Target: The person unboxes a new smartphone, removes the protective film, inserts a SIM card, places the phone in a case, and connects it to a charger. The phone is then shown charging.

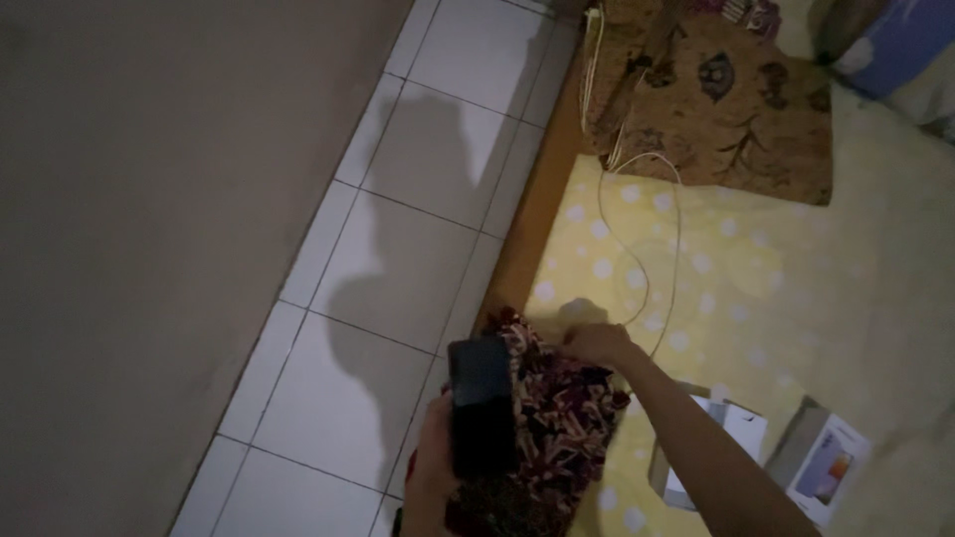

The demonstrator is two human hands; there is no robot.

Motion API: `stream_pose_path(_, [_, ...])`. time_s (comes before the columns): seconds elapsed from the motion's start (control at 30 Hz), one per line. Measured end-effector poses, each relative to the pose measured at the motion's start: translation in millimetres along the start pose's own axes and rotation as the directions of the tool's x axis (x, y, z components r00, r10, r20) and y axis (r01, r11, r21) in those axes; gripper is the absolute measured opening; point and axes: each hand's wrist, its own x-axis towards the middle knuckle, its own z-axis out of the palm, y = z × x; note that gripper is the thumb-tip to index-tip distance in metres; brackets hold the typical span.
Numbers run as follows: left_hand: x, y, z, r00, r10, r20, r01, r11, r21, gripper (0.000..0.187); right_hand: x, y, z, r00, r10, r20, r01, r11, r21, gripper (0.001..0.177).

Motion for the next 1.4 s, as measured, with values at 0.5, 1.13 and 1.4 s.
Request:
stream_pose_path(0.5, [-34.1, 4.2, 58.2, 0.999, -0.026, 0.027, 0.024, 0.997, 0.072, 0.052, -113.8, 70.1, -105.1, 0.963, 0.115, -0.242, -0.089, 0.989, 0.114, 0.026])
stream_pose_path(1.13, [-41.7, -38.1, 79.8, 0.961, -0.053, 0.272, 0.070, 0.996, -0.054, 0.060, -103.2, -19.1, 10.6, 0.879, 0.359, -0.313, -0.403, 0.911, -0.086, 0.077])
stream_pose_path(1.4, [-21.6, -50.4, 60.2, 0.989, -0.146, -0.005, 0.146, 0.988, -0.048, 0.060, -79.6, -42.1, 50.9, 0.853, 0.301, -0.426, -0.370, 0.925, -0.087, 0.056])
